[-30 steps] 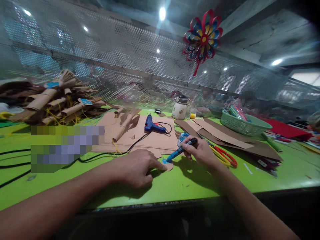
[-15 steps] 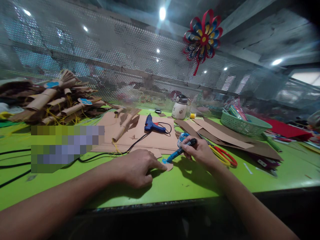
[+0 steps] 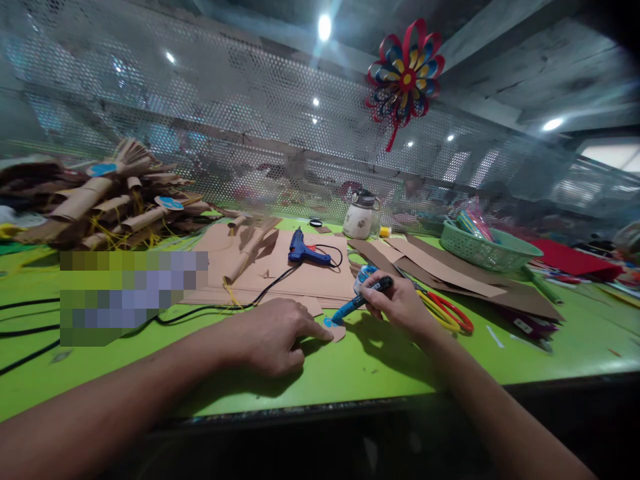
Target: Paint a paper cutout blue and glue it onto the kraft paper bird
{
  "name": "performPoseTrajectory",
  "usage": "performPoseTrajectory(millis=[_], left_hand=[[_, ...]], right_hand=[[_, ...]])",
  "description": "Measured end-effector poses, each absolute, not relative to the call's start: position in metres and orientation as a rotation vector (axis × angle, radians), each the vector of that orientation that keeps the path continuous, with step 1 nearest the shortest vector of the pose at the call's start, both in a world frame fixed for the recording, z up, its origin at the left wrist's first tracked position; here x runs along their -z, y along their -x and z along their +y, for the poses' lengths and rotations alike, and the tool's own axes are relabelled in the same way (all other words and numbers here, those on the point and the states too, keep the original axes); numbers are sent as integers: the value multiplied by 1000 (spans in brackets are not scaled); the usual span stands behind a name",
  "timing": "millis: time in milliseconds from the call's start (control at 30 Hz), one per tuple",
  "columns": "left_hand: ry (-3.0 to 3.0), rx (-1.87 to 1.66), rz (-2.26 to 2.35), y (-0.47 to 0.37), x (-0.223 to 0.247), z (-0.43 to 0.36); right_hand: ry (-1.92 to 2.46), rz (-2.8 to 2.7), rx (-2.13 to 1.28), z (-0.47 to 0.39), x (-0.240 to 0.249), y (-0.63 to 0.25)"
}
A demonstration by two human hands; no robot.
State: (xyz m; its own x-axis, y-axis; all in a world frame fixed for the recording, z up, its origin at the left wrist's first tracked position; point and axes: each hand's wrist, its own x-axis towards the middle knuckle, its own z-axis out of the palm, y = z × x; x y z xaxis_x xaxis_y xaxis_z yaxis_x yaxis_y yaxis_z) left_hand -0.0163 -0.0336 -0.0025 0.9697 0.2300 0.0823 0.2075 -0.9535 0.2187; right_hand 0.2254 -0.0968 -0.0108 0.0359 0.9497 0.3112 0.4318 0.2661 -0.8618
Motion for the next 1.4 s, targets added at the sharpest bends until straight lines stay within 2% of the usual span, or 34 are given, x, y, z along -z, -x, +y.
performPoseTrajectory(millis=[1067,1400], left_hand=[[-2922,-122,327,16,1,-33],[-2899,-113,353,16,1,-34]], right_hand=[[1283,-1593,-697,-99,13,-227],[1187,-1243,-514,-94,6,-236]])
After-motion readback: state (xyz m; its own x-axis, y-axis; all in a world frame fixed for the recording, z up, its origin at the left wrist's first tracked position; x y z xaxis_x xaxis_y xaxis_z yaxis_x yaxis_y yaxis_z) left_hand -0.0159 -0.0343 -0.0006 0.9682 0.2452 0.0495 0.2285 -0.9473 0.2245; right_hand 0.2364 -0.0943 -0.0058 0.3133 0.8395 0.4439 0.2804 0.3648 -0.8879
